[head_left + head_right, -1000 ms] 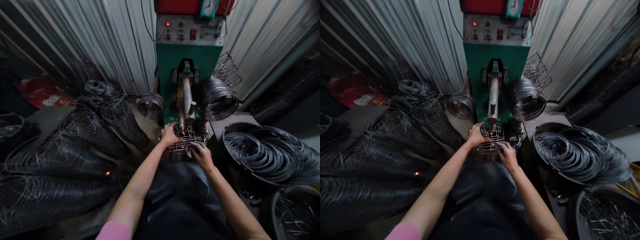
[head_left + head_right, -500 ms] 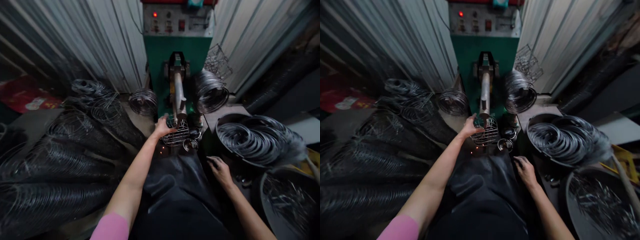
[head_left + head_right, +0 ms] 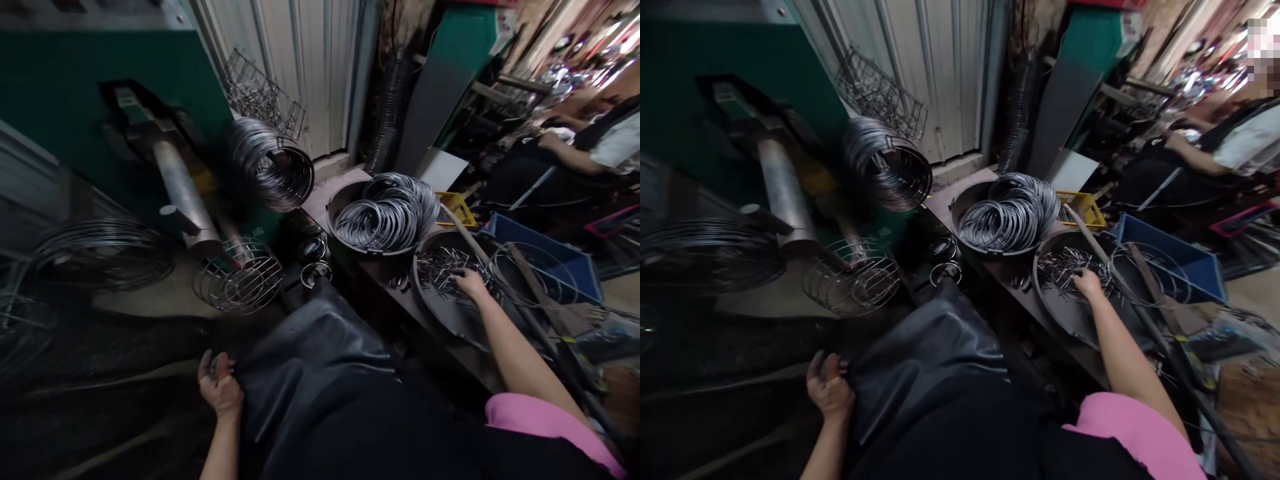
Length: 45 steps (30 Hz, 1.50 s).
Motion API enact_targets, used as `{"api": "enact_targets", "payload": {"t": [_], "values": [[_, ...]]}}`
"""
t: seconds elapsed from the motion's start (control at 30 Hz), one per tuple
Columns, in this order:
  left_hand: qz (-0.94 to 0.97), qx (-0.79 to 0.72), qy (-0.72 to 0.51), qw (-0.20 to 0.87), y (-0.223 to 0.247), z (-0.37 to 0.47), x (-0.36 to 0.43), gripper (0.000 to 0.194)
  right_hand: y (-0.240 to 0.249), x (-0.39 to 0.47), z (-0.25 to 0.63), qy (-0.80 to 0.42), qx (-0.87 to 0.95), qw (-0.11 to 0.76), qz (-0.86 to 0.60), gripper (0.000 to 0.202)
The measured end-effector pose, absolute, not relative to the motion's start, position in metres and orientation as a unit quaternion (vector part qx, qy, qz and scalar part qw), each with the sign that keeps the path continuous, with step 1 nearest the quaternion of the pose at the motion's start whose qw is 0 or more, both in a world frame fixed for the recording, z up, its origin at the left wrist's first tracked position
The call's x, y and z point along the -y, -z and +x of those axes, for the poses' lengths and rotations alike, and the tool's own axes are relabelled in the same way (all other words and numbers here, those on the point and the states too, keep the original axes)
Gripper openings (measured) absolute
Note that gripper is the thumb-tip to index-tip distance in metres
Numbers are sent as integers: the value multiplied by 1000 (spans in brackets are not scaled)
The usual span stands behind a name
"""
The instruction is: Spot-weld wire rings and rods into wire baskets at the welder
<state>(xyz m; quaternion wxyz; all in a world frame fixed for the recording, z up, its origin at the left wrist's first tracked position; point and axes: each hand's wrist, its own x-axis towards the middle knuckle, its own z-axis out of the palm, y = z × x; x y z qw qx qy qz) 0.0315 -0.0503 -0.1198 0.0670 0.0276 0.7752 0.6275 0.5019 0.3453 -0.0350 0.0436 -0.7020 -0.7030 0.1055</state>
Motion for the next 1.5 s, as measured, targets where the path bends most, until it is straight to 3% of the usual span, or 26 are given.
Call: {"api": "enact_targets", "payload": {"t": [0.13,0.3,0.47,1.07,1.27,1.5], "values": [[68,-834,-541,78,120,24,49,59,55,-349,494,-114,732,23,-671,27],[94,-870,-479,72,119,21,51,59,73,-356,472,-92,781,9,-618,47],[93,-886,-449,66,120,20,49,63,83,-373,450,-32,830,-62,-553,61],[119,-911,-388,79,114,19,40,67,97,-375,446,41,891,-93,-443,48],[122,-916,-375,79,116,17,41,67,104,-384,457,-14,934,-4,-358,33],[130,-918,-367,78,115,19,39,71,124,-387,452,-95,864,185,-458,17]]}}
